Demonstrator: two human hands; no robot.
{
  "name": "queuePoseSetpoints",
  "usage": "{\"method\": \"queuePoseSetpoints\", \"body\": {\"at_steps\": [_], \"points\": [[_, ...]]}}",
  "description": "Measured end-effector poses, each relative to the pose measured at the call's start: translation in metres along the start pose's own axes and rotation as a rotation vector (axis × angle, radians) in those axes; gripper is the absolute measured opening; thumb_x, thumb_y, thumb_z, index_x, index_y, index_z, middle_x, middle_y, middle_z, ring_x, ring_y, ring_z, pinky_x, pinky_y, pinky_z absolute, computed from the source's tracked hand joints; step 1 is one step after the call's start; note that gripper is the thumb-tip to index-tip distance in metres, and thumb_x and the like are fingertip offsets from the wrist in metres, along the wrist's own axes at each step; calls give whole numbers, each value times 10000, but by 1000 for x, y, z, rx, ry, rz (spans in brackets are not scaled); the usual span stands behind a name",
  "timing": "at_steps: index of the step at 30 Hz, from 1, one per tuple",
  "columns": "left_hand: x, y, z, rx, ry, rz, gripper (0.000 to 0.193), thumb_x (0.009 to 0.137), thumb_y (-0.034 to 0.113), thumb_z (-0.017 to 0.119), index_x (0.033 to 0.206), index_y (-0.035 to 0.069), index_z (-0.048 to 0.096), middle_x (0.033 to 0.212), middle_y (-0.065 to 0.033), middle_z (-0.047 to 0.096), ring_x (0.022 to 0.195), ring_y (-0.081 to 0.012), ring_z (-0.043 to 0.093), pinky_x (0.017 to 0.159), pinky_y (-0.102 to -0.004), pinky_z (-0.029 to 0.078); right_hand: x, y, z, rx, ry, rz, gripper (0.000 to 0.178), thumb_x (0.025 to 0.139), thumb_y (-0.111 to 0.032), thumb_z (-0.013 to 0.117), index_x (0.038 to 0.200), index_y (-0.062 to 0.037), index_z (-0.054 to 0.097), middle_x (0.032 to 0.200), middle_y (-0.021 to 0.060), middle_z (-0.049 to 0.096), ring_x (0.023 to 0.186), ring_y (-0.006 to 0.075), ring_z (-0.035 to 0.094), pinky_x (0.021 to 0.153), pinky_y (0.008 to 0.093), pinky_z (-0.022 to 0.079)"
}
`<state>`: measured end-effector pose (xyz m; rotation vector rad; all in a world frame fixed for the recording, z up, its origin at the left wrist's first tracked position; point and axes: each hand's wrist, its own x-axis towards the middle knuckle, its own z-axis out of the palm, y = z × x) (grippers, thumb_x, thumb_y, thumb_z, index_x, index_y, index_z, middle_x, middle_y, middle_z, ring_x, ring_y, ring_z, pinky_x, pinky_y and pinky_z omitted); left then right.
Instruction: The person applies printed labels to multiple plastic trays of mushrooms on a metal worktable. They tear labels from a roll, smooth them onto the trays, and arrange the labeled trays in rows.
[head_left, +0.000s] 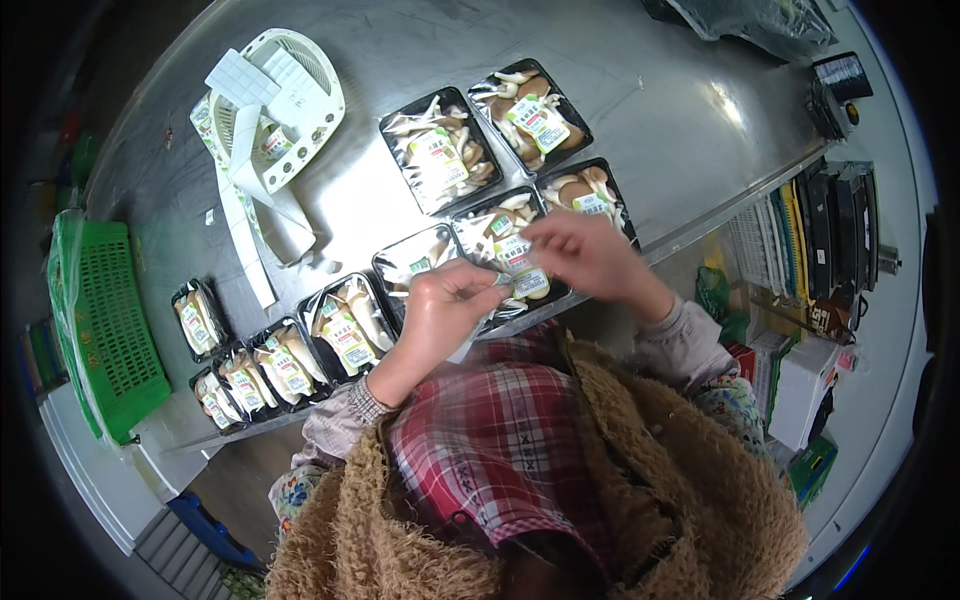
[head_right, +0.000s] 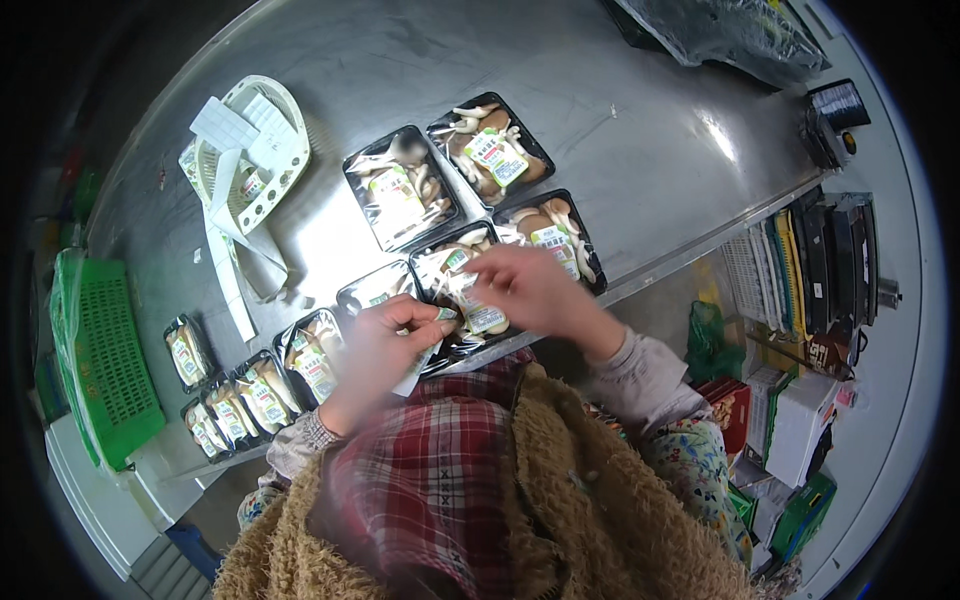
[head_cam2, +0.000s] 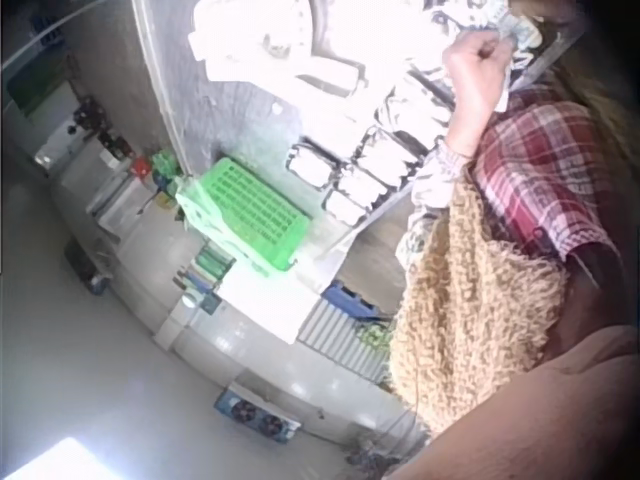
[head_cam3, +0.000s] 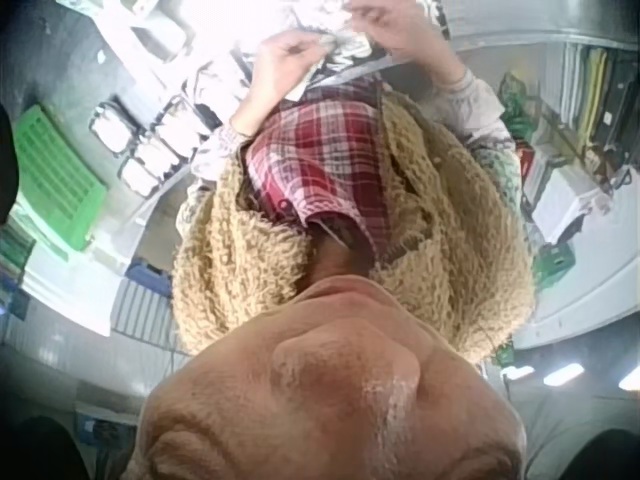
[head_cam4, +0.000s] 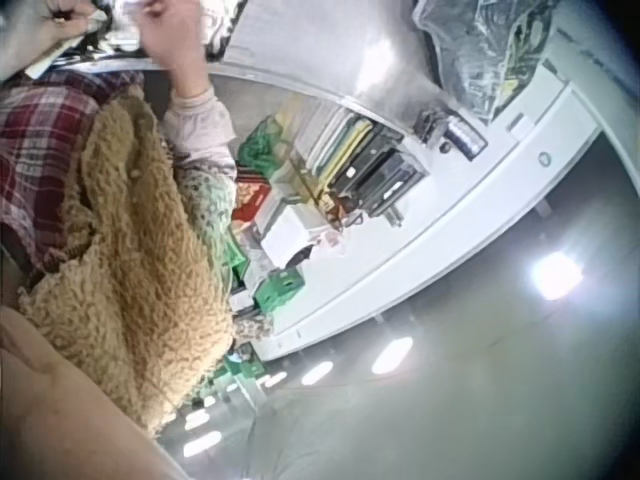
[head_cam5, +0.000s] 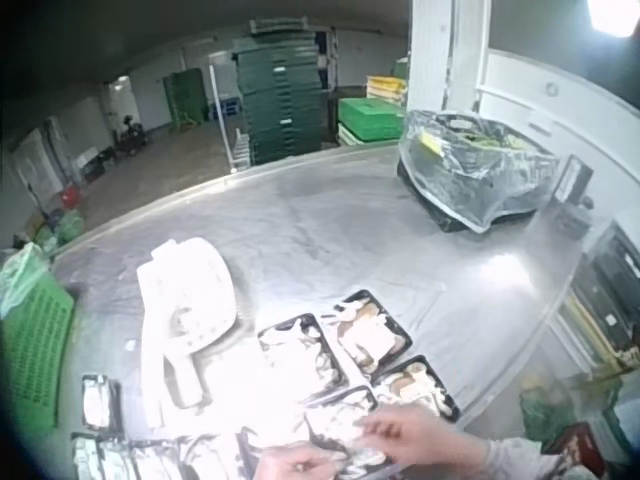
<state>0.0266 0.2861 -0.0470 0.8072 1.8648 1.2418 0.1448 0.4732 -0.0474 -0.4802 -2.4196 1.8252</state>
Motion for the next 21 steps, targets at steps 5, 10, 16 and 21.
{"method": "queuePoseSetpoints", "body": {"at_steps": [5, 10, 16, 21], "points": [[1, 5, 0, 130, 32, 88, 103, 745, 63, 765, 802, -2, 708, 674, -66, 623, 589, -135, 611, 536, -252, 475, -2, -1, 23, -15, -72, -94, 136, 832, -32, 649, 965, -5, 638, 788, 34, 588, 618, 64, 520, 529, 235, 416], [-2, -1, 5, 74, 43, 67, 113, 734, 73, 778, 792, 1, 714, 693, -75, 646, 564, -133, 594, 521, -252, 469, -7, -7, 27, -175, -5, -190, 58, 800, -21, 639, 796, -3, 584, 719, 64, 539, 549, 154, 502, 497, 284, 388], [0, 4, 6, 33, -49, -117, 124, 729, 80, 784, 781, -3, 707, 775, -79, 661, 617, -131, 607, 572, -257, 500, -11, -6, -2, -203, 13, -74, 46, 781, -72, 650, 783, -58, 606, 711, 59, 583, 555, 200, 566, 494, 306, 420], [4, -14, 13, 61, -19, 242, 114, 735, 66, 769, 802, 7, 697, 1023, -98, 640, 753, -139, 622, 625, -265, 516, -11, -9, 12, -244, -28, -248, 34, 790, -87, 637, 782, -65, 612, 734, 52, 602, 591, 226, 589, 517, 323, 449]]}}
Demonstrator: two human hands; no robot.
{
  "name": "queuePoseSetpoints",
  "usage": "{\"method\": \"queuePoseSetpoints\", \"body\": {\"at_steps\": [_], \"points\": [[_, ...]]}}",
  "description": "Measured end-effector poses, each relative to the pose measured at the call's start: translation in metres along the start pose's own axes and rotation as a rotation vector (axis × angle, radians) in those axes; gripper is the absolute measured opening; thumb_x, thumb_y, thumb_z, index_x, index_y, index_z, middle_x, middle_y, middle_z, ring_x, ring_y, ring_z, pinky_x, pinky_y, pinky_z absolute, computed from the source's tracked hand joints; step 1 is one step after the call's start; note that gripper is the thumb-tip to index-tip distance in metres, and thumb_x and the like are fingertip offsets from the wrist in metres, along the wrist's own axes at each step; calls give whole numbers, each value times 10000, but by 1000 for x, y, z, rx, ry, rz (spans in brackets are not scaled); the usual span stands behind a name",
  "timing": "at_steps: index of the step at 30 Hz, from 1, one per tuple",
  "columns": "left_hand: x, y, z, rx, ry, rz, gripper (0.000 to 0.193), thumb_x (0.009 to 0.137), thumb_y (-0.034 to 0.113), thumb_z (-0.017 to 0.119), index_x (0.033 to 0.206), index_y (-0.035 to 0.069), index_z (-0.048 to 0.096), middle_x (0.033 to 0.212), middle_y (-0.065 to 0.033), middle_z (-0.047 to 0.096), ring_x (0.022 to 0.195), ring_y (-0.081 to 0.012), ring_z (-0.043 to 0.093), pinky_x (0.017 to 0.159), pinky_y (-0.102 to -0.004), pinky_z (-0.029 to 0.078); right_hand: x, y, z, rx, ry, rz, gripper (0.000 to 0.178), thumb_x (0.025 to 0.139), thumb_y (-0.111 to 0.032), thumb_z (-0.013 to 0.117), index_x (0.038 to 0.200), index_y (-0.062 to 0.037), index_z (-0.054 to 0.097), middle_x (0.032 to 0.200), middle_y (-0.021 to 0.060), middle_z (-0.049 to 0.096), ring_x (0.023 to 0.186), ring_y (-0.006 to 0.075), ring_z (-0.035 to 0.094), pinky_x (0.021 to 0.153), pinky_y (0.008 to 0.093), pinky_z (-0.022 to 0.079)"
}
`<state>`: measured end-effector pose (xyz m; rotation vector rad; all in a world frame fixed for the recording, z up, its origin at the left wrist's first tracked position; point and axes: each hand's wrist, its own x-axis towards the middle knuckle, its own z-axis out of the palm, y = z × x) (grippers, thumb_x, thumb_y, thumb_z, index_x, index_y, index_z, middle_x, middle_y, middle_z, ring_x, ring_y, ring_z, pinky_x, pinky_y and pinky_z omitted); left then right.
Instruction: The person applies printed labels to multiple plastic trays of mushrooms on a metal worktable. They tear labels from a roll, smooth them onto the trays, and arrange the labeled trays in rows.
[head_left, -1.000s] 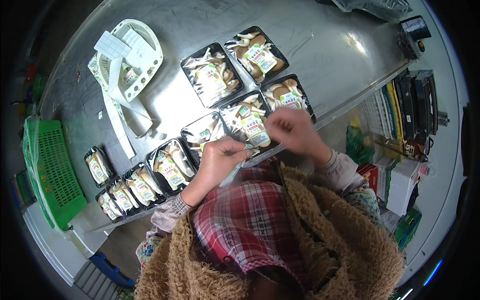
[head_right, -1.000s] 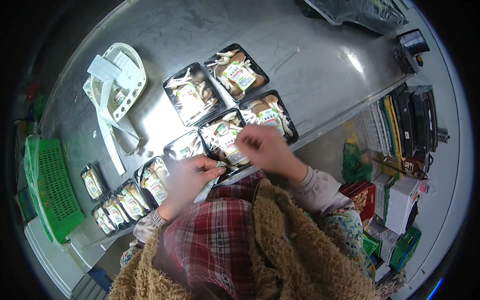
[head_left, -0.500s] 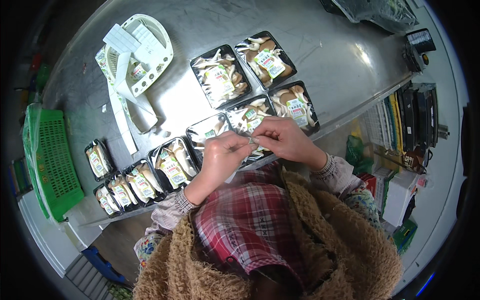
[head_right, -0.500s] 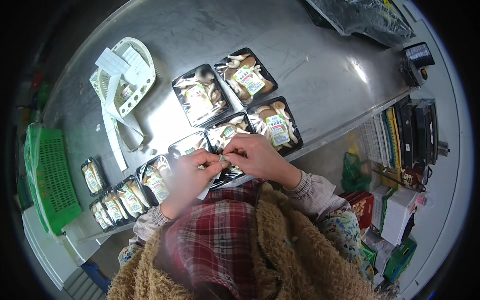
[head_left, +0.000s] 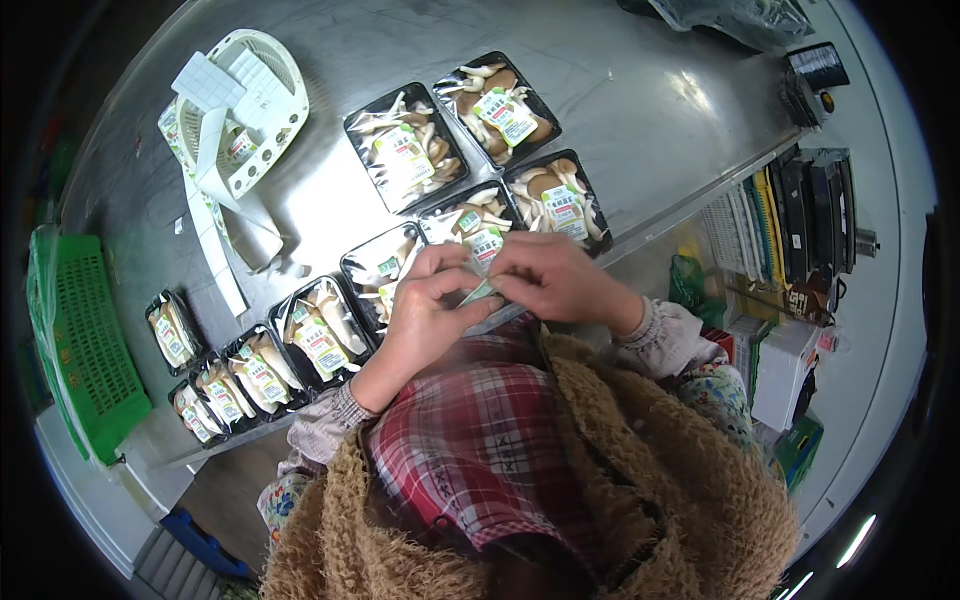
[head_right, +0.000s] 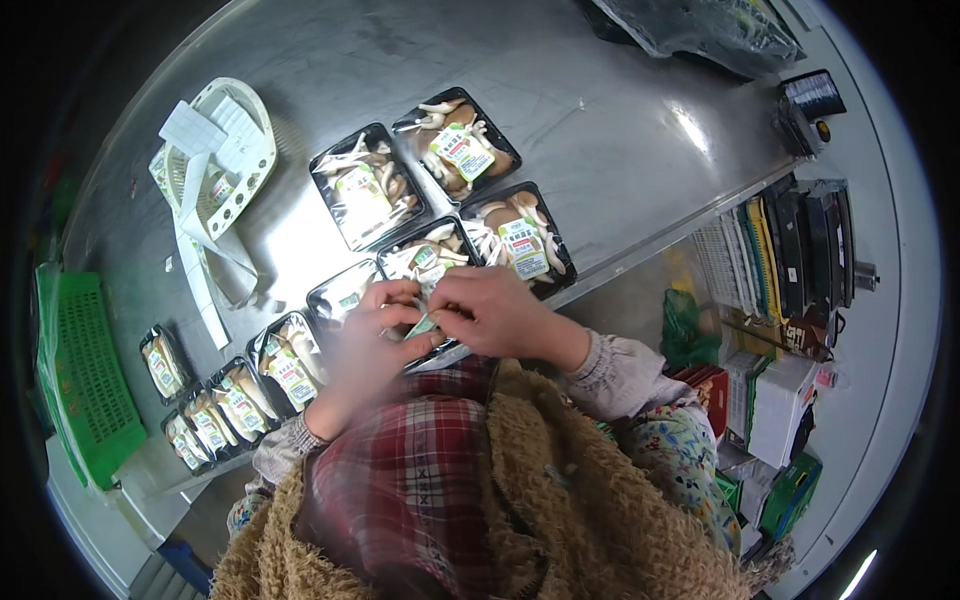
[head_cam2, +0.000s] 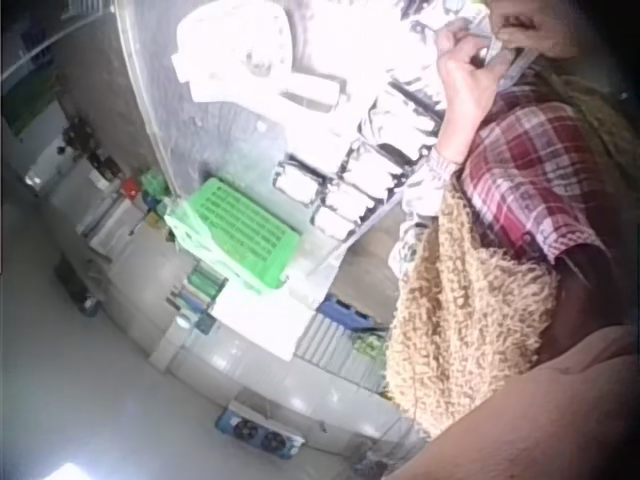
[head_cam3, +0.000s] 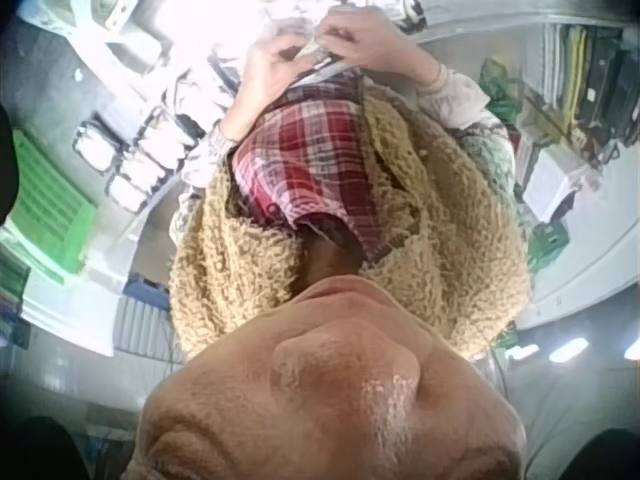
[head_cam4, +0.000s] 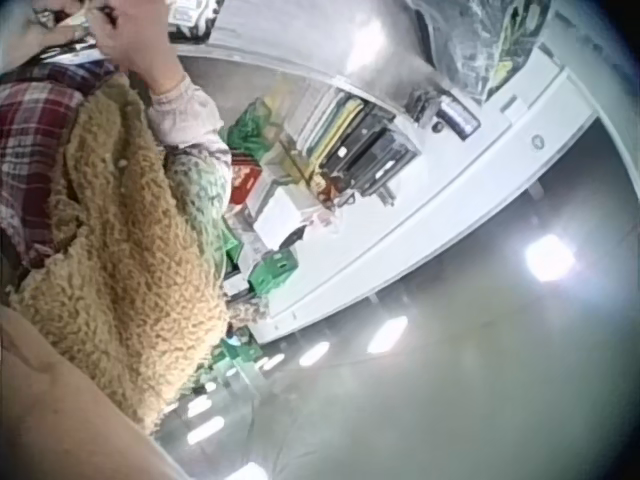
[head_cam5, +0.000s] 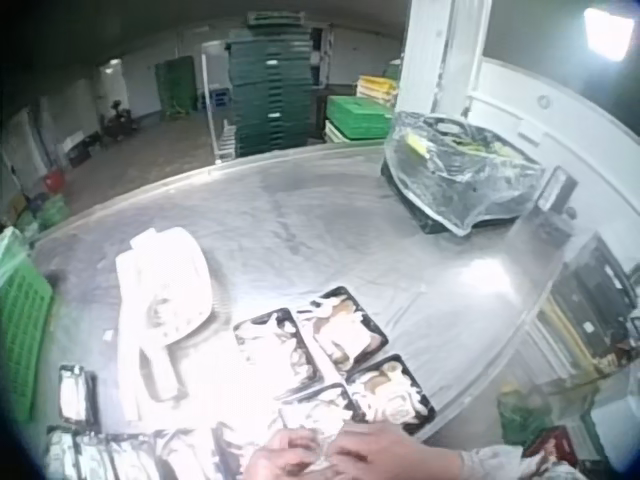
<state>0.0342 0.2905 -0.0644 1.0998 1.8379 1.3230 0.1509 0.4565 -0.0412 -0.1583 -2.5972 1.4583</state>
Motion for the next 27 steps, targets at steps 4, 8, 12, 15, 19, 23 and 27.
{"method": "queuePoseSetpoints", "body": {"at_steps": [4, 8, 12, 15, 19, 23, 27], "points": [[-3, -7, -5, 115, 6, 121, 106, 725, 30, 750, 814, 15, 693, 924, -78, 648, 687, -123, 602, 577, -250, 481, -7, -1, 21, -3, 56, -1, 31, 799, -96, 625, 788, -71, 612, 752, 44, 604, 615, 238, 599, 539, 340, 472], [-14, -12, 1, 14, -4, -91, 95, 724, 33, 756, 774, 2, 682, 713, -50, 627, 536, -92, 504, 491, -254, 392, -12, -2, 27, -117, 120, -62, 19, 806, -89, 619, 797, -76, 607, 763, 53, 602, 620, 238, 601, 533, 327, 467], [-20, -22, 1, 67, 12, -70, 117, 731, 53, 767, 749, -12, 672, 684, -42, 596, 527, -83, 467, 483, -248, 375, -9, 9, 3, 34, 148, 115, 15, 820, -56, 609, 813, -44, 603, 716, 45, 611, 598, 132, 586, 534, 268, 456], [-18, -11, 0, 25, 31, -159, 135, 731, 66, 774, 736, -12, 665, 668, -38, 580, 522, -86, 456, 481, -249, 369, 1, 86, -41, 272, 410, 406, 58, 808, -60, 634, 843, -16, 622, 704, 34, 633, 597, 75, 551, 544, 242, 449], [-17, -7, 4, -24, 27, -202, 146, 735, 71, 774, 718, -8, 653, 660, -30, 564, 526, -79, 439, 477, -249, 357, 11, 115, -49, 43, 364, 526, 132, 768, -136, 678, 778, -9, 645, 678, 78, 653, 571, 145, 595, 542, 296, 473], [-17, -5, 0, -46, 5, -260, 134, 739, 70, 770, 735, -6, 660, 679, -34, 571, 536, -79, 452, 487, -245, 371, 22, 118, -35, -443, 312, 547, 291, 677, -293, 755, 703, -28, 638, 682, 152, 649, 623, 316, 638, 560, 406, 493], [-16, -13, 0, -61, 27, -219, 124, 743, 73, 766, 763, -6, 673, 706, -53, 601, 567, -100, 510, 519, -257, 416, 28, 116, -45, -656, 245, 603, 333, 680, -350, 774, 718, -46, 644, 693, 115, 662, 639, 297, 650, 559, 405, 494]]}}
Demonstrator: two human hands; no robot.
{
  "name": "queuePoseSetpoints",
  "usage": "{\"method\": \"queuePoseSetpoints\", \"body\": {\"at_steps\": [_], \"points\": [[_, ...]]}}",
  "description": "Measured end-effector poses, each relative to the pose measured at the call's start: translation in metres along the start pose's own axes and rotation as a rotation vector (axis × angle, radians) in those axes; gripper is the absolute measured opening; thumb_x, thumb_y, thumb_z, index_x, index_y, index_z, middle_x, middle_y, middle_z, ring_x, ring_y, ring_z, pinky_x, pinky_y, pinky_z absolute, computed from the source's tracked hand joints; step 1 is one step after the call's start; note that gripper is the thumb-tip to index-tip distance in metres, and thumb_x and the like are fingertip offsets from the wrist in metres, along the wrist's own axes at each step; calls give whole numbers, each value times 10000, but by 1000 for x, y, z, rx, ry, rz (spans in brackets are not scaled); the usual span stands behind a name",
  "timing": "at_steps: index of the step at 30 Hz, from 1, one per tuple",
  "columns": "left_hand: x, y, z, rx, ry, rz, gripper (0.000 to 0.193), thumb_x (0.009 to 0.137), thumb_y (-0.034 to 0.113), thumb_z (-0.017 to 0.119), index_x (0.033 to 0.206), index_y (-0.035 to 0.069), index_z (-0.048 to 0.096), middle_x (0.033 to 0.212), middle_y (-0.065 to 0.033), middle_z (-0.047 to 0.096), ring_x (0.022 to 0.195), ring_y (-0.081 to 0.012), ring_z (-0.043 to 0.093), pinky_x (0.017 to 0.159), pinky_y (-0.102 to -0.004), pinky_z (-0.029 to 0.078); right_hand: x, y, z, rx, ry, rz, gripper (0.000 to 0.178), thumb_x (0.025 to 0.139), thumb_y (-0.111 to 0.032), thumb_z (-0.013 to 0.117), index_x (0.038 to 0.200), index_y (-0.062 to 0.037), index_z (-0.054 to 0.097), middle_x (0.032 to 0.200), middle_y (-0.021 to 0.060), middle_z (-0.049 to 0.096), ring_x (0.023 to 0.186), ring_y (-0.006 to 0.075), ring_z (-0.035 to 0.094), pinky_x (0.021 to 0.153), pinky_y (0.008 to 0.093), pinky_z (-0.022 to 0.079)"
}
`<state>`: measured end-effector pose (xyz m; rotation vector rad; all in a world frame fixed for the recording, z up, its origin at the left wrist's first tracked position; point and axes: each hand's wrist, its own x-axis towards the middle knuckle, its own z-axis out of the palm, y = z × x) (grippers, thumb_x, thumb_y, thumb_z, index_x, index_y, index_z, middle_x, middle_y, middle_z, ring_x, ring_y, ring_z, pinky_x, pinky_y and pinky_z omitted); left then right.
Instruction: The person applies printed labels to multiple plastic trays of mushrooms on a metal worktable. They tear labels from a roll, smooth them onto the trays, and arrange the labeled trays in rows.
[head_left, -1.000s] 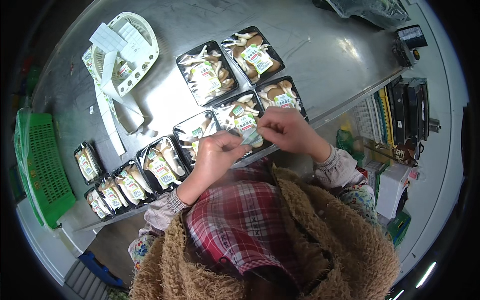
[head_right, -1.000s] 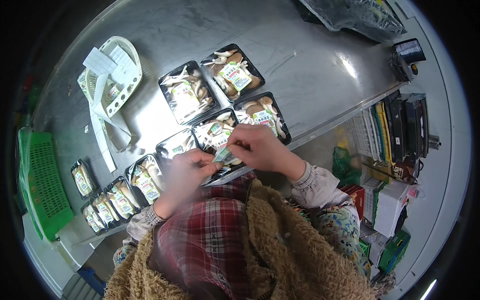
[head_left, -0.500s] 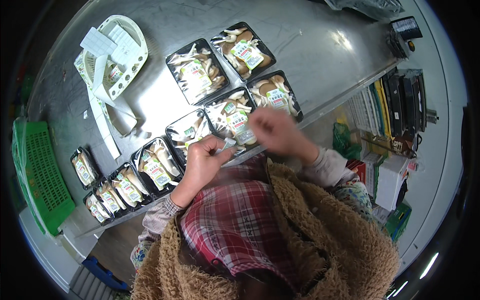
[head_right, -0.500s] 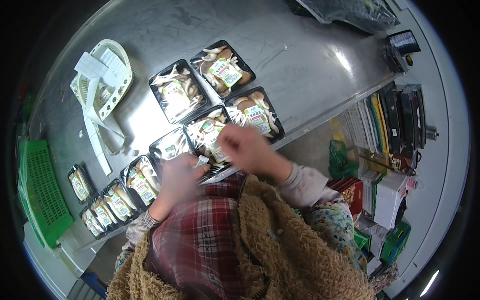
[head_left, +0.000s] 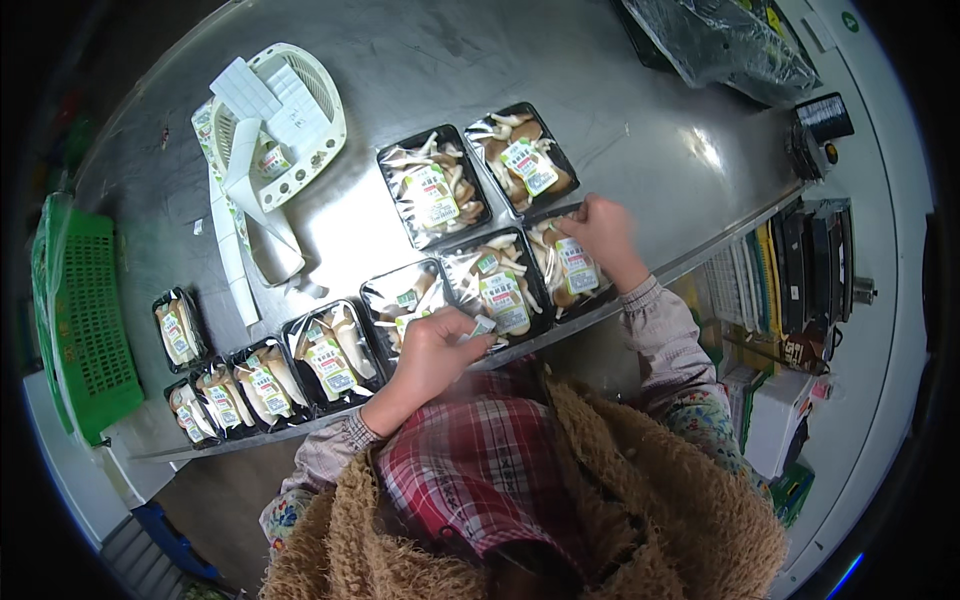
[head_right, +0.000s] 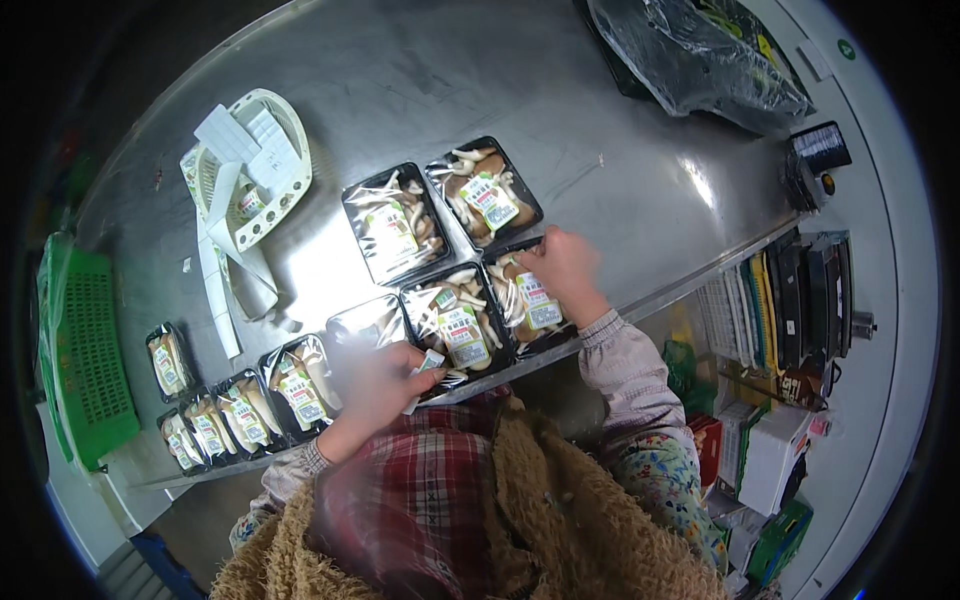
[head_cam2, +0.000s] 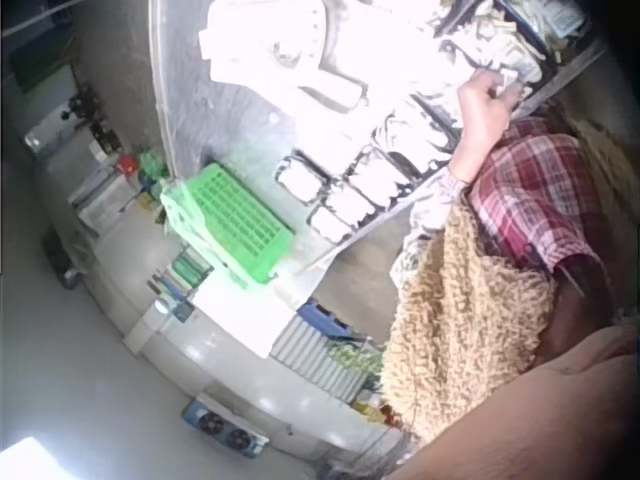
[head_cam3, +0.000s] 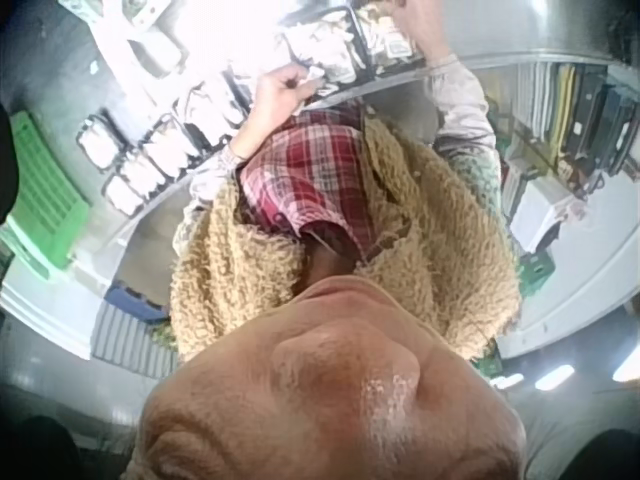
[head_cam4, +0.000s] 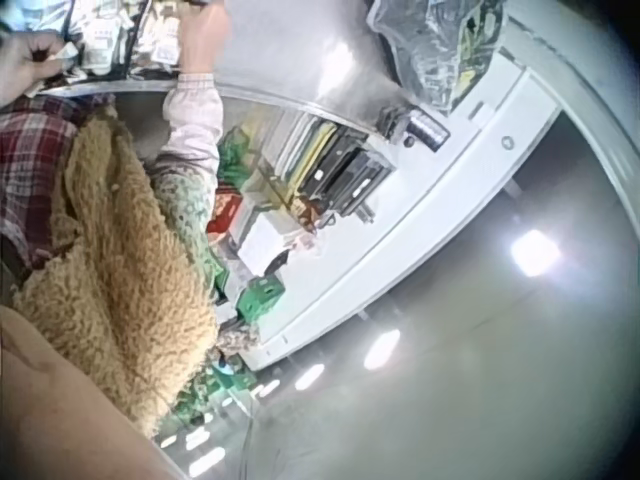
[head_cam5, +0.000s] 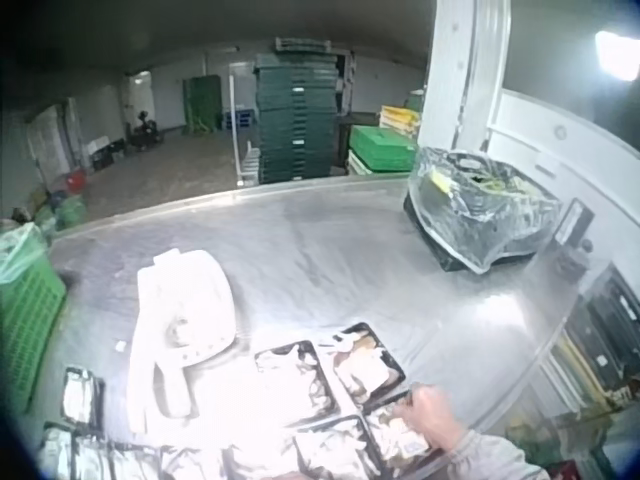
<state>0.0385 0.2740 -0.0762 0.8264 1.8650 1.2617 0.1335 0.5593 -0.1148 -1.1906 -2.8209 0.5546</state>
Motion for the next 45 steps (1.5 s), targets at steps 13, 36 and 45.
{"method": "queuePoseSetpoints", "body": {"at_steps": [13, 36, 45], "points": [[5, -17, -2, -66, 13, -25, 193, 749, 128, 773, 767, -8, 637, 692, -90, 585, 576, -170, 529, 545, -302, 430, 45, -35, 8, 777, 60, 75, 172, 745, -134, 722, 770, 19, 648, 637, 32, 615, 572, 77, 538, 540, 237, 426], [24, 0, -19, -301, 246, -119, 200, 775, 139, 771, 711, 13, 628, 577, -27, 584, 513, -43, 518, 458, -207, 390, -25, -116, -43, 756, -370, -397, 136, 807, -98, 709, 920, -24, 686, 823, 48, 659, 690, 85, 615, 608, 233, 493], [27, 8, -34, 223, 324, 400, 155, 655, 74, 785, 731, 25, 659, 863, -59, 646, 815, -212, 626, 661, -318, 515, -41, -129, -37, 708, -638, -454, 109, 826, -49, 665, 920, 1, 644, 779, 34, 621, 661, 66, 583, 578, 215, 469]]}}
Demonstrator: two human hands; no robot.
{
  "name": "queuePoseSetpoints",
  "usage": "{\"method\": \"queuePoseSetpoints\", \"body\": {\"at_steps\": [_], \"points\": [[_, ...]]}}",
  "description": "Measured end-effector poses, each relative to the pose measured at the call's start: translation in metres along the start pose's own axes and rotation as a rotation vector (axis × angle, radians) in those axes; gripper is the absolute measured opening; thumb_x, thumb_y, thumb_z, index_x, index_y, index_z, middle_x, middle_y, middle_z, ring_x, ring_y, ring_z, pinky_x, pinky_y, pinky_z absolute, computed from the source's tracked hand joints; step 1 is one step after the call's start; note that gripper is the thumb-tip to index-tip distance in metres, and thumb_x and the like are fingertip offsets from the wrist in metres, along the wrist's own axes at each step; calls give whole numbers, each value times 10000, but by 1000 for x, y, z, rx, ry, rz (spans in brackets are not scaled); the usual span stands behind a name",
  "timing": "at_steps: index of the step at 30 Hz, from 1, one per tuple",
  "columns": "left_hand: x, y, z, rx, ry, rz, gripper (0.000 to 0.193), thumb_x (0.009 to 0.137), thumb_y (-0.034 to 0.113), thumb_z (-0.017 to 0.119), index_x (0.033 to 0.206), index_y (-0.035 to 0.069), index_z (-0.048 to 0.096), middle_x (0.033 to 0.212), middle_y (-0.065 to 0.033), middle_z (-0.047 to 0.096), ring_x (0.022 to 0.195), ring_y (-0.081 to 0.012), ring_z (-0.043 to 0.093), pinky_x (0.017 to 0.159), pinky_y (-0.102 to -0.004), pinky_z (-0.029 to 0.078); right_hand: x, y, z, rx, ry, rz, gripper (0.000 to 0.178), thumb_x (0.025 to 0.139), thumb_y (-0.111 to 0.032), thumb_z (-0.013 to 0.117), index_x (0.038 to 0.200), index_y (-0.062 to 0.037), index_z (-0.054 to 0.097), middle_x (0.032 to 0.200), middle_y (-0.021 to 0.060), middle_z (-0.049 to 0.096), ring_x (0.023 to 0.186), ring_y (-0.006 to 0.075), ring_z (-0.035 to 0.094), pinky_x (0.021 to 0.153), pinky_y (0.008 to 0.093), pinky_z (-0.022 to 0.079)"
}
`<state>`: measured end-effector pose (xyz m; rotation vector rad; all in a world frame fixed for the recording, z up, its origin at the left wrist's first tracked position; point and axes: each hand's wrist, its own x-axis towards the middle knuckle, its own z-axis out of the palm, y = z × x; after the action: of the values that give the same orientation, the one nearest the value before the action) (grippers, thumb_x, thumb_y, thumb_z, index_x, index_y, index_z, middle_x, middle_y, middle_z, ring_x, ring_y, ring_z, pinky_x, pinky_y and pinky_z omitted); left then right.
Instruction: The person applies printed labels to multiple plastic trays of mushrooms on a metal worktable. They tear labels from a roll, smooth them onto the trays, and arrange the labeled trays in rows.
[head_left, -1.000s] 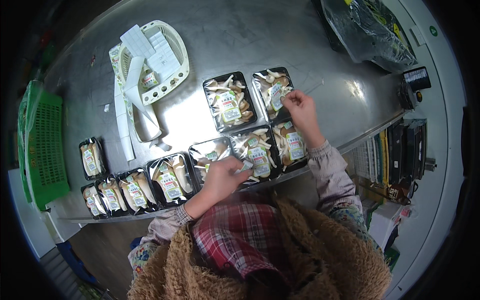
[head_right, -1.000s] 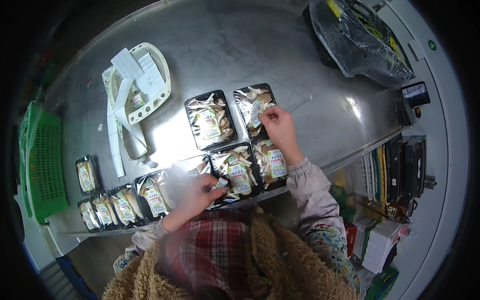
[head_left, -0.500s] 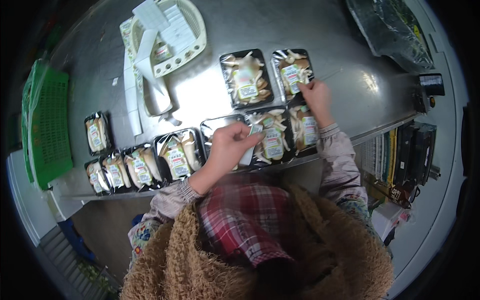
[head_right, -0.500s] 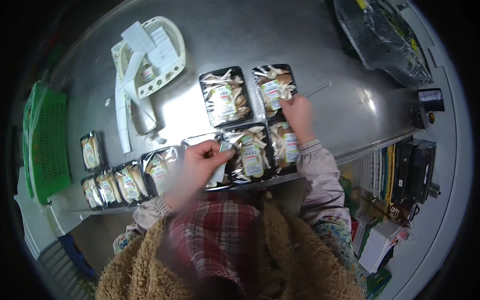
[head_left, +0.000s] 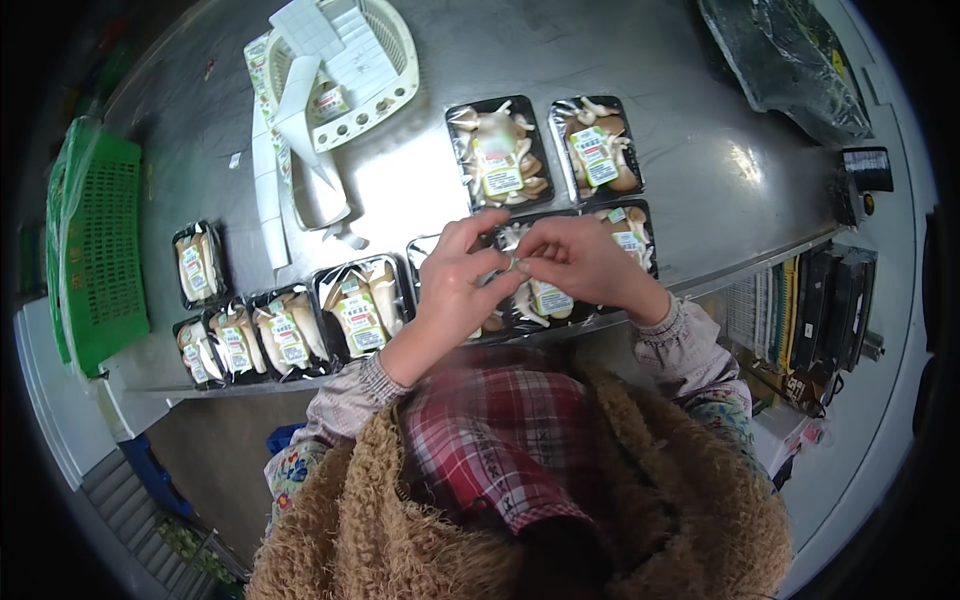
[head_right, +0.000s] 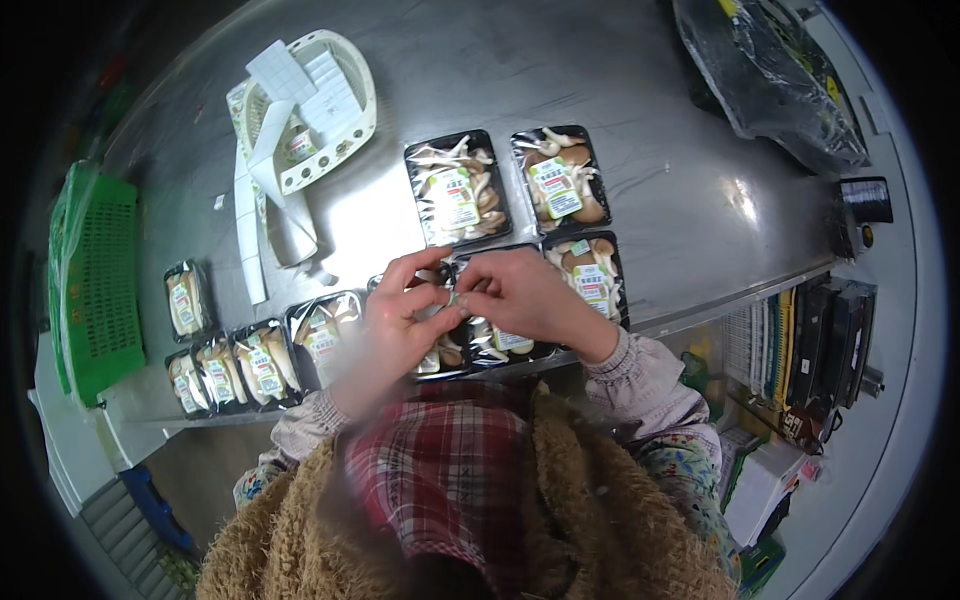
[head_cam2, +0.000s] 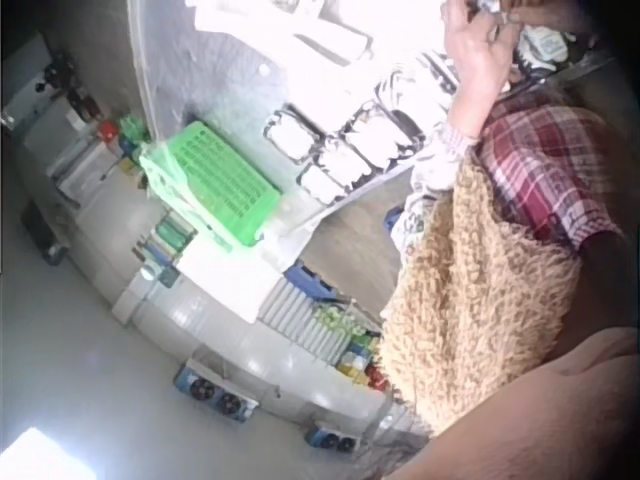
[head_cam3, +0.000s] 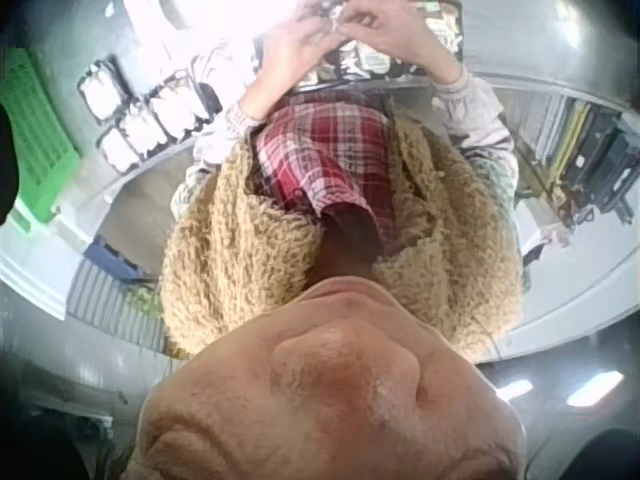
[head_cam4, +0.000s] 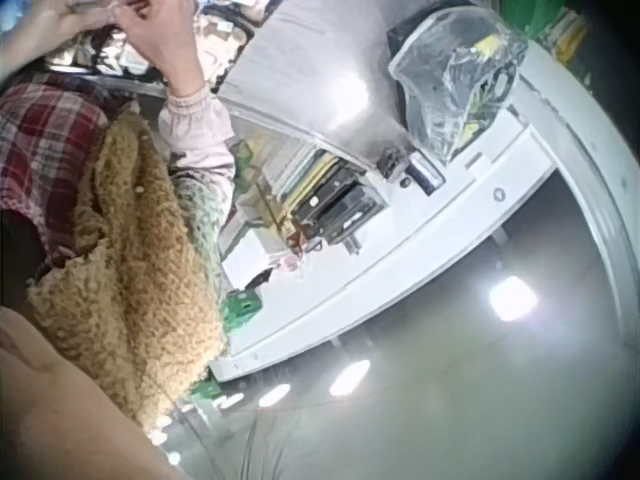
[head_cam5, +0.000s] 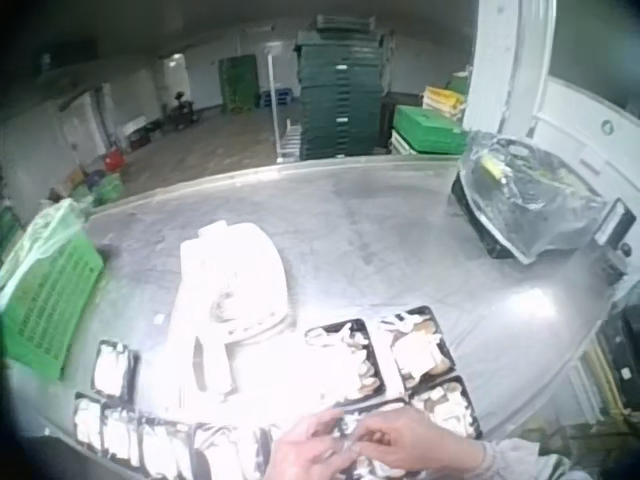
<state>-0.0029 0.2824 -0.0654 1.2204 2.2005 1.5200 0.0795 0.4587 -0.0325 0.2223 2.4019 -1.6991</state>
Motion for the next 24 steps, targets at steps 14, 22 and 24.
{"method": "queuePoseSetpoints", "body": {"at_steps": [14, 22, 24], "points": [[4, 16, 5, -367, -93, -730, 224, 760, 142, 789, 679, -9, 645, 565, -11, 571, 504, -50, 498, 438, -234, 383, 58, 64, -96, 88, 577, 91, 99, 826, -87, 633, 850, 9, 638, 687, -19, 590, 610, 37, 505, 558, 205, 412], [1, 0, 2, -303, 19, -544, 218, 785, 148, 766, 692, -11, 650, 551, 23, 535, 513, -24, 407, 439, -209, 310, 108, 116, -102, -833, 724, 172, 254, 762, -242, 700, 799, 8, 676, 710, 170, 659, 677, 284, 657, 631, 356, 507], [-2, -4, 3, -415, 73, -581, 208, 783, 134, 764, 700, -17, 648, 564, 7, 561, 520, -28, 435, 450, -204, 335, 95, 77, -83, -731, 601, 187, 254, 793, -244, 701, 874, -4, 688, 710, 126, 666, 679, 202, 653, 615, 329, 516]]}}
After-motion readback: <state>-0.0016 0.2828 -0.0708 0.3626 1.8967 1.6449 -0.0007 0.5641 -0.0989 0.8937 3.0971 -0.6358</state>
